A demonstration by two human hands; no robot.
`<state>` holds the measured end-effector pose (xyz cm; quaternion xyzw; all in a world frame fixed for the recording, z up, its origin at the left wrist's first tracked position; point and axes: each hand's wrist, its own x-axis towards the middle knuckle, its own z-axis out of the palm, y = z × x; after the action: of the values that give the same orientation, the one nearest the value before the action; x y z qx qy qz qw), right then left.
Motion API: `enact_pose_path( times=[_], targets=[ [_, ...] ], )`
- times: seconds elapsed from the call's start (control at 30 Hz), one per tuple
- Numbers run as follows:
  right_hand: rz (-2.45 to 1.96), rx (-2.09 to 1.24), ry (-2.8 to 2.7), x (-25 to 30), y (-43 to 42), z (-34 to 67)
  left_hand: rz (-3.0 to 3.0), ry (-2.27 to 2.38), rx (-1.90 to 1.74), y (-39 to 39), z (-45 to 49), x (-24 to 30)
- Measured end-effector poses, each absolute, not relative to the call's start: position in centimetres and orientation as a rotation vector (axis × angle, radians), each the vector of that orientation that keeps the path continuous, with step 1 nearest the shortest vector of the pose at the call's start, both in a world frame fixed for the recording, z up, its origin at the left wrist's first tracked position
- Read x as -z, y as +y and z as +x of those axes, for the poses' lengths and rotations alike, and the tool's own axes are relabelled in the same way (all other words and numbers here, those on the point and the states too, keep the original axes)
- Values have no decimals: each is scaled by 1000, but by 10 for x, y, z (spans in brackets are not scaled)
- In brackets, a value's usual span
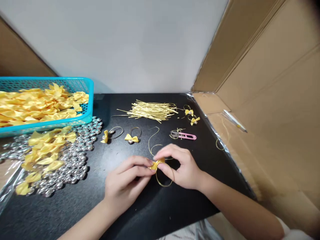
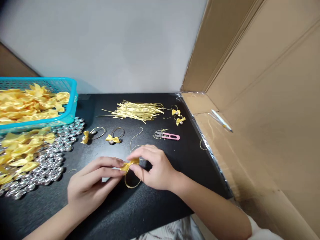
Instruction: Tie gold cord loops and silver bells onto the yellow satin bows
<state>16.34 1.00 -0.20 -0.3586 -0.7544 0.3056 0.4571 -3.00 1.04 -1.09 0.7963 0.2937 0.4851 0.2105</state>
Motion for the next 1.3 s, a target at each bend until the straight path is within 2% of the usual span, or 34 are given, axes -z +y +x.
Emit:
enact_pose_path(
  times=[0.1, 0.2, 0.4, 0.63, 0.83, 1.1, 1.23, 1.3],
  targets=[
    [-1045, -854, -1739, 6, 25, 176, 2056, 1014, -1339, 16, -28, 19],
    [-1513, -783, -1383, 9, 61, 211, 1921, 1111, -1332, 21, -29, 24],
    [-1878, -691, -1225, 8, 147, 299, 2014, 1208, -1332, 28, -32, 19],
    [-1997, -634, -1369, 10, 183, 327, 2202, 1242, -1343, 34, -40, 19],
    [-1923, -261, -1388, 14, 178, 336, 2372, 1203, -1343, 41, -42, 27],
    [-1790, 190, -1297, 14, 161, 319, 2743, 931, -1170, 11, 9, 7],
    [-1742, 301, -1285, 4, 157, 295, 3247, 184, -1022, -26, 89, -19],
    [-1714, 340, -1304, -3, 151, 285, 3377, -34, -919, -46, 123, -35]
  ],
)
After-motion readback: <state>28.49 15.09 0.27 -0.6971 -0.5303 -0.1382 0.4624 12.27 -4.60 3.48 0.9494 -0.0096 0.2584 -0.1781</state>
